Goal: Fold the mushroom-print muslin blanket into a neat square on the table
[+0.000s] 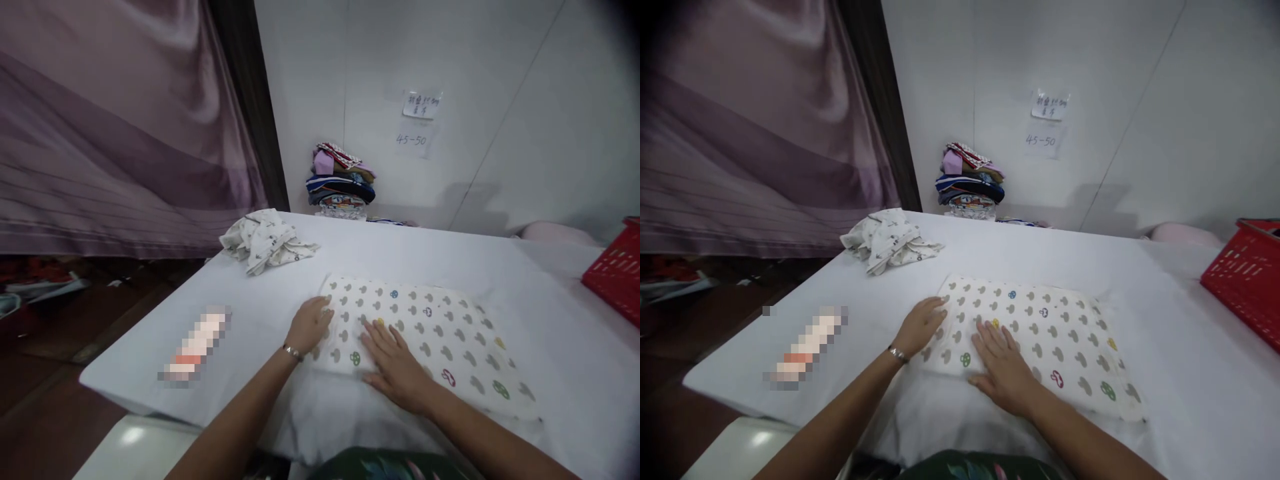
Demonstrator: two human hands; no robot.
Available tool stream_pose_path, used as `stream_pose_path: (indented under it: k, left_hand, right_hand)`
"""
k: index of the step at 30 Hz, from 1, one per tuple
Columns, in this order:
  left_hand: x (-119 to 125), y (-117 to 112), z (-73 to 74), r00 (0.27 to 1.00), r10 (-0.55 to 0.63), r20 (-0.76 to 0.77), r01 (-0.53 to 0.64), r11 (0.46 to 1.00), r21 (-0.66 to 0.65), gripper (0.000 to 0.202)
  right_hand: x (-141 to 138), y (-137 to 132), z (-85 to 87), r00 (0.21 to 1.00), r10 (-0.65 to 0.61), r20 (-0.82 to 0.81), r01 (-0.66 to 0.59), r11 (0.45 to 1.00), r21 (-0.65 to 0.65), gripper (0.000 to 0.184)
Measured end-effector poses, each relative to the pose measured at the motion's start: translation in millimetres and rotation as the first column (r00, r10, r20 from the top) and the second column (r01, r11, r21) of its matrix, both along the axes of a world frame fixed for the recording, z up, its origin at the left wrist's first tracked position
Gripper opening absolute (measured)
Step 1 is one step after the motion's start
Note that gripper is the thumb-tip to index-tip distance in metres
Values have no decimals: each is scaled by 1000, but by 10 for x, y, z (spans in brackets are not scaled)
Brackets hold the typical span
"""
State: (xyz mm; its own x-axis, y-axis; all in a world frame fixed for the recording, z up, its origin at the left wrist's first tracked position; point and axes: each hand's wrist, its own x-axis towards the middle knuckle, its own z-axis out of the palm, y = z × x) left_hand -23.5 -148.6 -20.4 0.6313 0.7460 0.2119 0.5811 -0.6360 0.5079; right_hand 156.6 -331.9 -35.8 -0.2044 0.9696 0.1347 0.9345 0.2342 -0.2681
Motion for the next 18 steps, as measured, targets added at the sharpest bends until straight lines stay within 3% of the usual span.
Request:
stream_pose_path:
  k: [4, 9, 13, 18]
  left_hand:
    - [392, 281, -21, 990, 72, -125, -63, 995, 71, 38]
    - [746, 595, -84, 944, 261, -204, -270, 963, -20, 38]
    - [881, 812, -144, 918, 333, -215, -355, 932, -70, 38]
    - [911, 921, -233, 889, 398, -226, -428, 898, -102, 26]
  right_hand:
    - [-101, 116, -171, 996, 79, 34, -76, 995, -72, 74]
    - [-109, 92, -221, 997, 66, 44, -63, 995, -76, 73]
    - [-98, 97, -193, 997, 63, 35, -59, 992, -112, 74]
    - [-112, 107, -146, 998, 56, -7, -57, 987, -153, 75]
